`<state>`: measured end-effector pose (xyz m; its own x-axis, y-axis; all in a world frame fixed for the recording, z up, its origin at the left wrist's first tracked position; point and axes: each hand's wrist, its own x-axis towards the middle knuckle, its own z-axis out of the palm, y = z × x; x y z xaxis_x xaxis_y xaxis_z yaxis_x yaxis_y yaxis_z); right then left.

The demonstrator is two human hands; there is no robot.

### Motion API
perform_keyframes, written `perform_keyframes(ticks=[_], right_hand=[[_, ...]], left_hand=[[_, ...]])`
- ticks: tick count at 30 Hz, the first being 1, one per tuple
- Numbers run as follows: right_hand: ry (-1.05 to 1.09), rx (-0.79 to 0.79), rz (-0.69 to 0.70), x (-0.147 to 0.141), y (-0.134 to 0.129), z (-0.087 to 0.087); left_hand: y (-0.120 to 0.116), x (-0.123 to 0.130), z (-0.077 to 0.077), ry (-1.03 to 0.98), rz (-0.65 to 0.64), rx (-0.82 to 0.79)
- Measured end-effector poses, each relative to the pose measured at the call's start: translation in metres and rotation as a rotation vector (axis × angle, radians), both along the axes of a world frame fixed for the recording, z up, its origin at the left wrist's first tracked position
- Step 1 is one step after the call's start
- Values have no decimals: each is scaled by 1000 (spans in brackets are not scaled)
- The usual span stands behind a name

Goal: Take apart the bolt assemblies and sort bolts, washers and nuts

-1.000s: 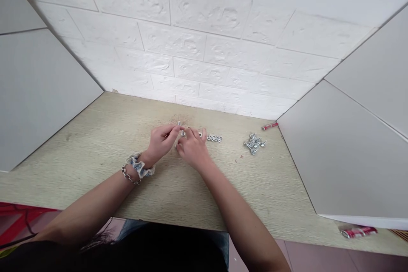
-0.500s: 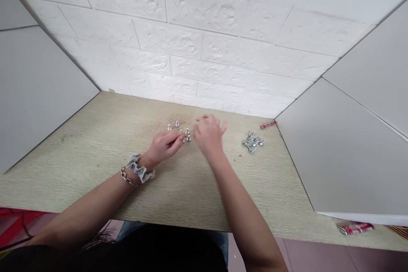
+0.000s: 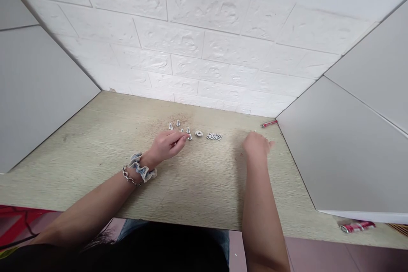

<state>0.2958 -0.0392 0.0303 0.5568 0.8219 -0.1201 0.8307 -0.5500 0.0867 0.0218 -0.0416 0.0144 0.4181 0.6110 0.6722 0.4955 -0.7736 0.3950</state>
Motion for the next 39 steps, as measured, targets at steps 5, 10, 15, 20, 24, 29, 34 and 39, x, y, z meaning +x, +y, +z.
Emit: perform_keyframes(ticks=[5, 10, 15, 20, 24, 29, 34, 39], right_hand=[[-26, 11, 1, -2, 2, -2], [-54, 49, 58, -10, 3, -4], [-24, 98, 104, -13, 4, -7], [73, 92, 46, -12, 6, -7], [121, 131, 26, -10, 5, -7], [468, 398, 179, -16, 4, 0], [1213, 374, 485, -47, -3, 13], [1423, 238, 637, -82, -13, 16]], left_hand=[[-1, 1, 0, 29, -1, -12], [-2, 2, 0, 75, -1, -7], [-3, 3, 0, 81, -4, 25], [-3, 2, 0, 107, -3, 25], [-3, 2, -1, 85, -9, 64], [-5, 5, 3, 74, -42, 108], [-4, 10, 6, 53, -150, -22], [0, 11, 1, 35, -204, -142]])
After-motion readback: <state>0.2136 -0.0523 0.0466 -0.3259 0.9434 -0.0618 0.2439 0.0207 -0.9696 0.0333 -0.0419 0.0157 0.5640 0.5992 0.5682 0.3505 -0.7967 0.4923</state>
